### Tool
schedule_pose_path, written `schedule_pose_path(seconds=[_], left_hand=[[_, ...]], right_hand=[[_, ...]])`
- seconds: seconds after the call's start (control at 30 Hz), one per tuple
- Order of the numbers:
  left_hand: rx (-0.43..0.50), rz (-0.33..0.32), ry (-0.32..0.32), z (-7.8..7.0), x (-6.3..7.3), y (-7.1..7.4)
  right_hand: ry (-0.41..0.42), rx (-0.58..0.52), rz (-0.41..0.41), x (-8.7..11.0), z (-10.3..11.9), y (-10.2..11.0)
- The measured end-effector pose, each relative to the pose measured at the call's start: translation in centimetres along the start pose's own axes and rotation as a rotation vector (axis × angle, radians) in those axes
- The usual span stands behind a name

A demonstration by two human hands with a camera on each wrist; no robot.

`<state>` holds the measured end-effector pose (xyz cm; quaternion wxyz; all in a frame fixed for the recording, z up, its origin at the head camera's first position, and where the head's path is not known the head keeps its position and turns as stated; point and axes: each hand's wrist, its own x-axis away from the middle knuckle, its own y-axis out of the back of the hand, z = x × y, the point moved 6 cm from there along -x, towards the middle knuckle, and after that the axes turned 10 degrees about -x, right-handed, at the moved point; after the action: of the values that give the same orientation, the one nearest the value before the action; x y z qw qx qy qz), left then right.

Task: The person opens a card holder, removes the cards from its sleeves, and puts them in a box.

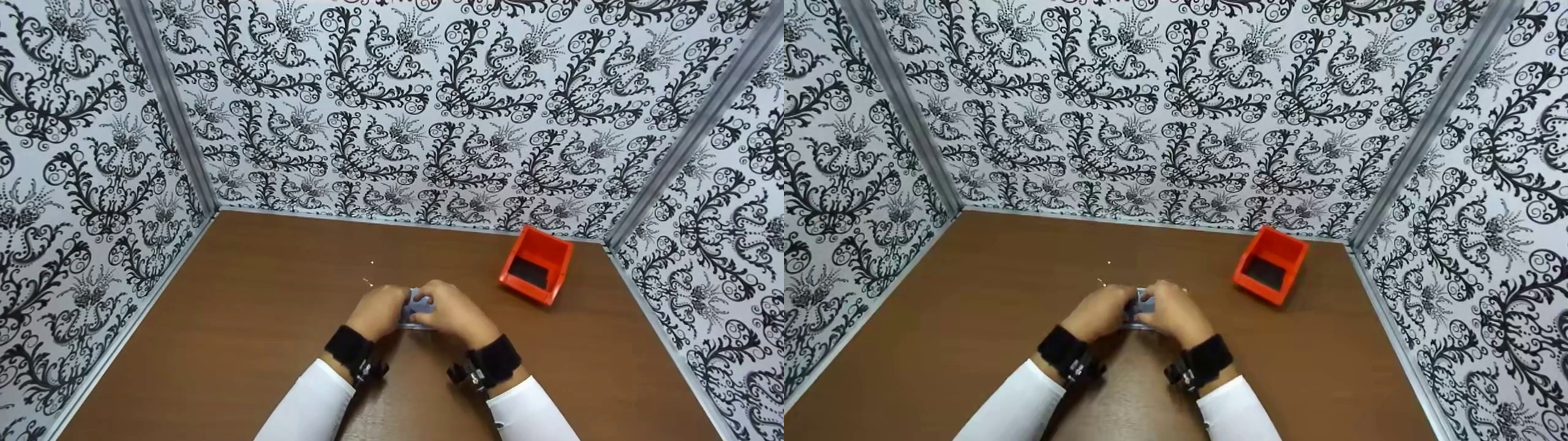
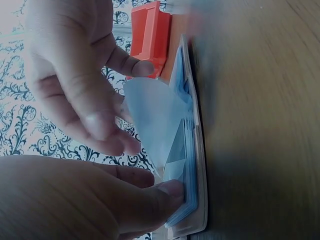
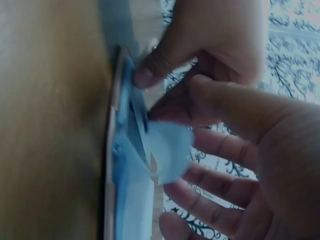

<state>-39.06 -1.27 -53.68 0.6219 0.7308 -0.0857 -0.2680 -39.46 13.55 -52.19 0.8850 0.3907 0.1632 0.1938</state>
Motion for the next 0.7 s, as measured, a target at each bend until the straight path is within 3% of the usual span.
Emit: schedule_pose_path(seconds=[0.17, 0.43, 0.7], left_hand=[[-0.012, -0.003, 0.008, 0.0, 0.0, 0.1], [0.021, 0.014, 0.000, -0.1, 0.1, 0.3], [0.016, 0.034, 0.043, 0.2, 0.2, 0.4]], right_hand=[[-0.020, 0.054, -0.025, 0.1, 0.0, -0.1], [-0.006, 0.048, -0.058, 0.1, -0.4, 0.1], [-0.028, 0.050, -0.099, 0.1, -0.8, 1.1]])
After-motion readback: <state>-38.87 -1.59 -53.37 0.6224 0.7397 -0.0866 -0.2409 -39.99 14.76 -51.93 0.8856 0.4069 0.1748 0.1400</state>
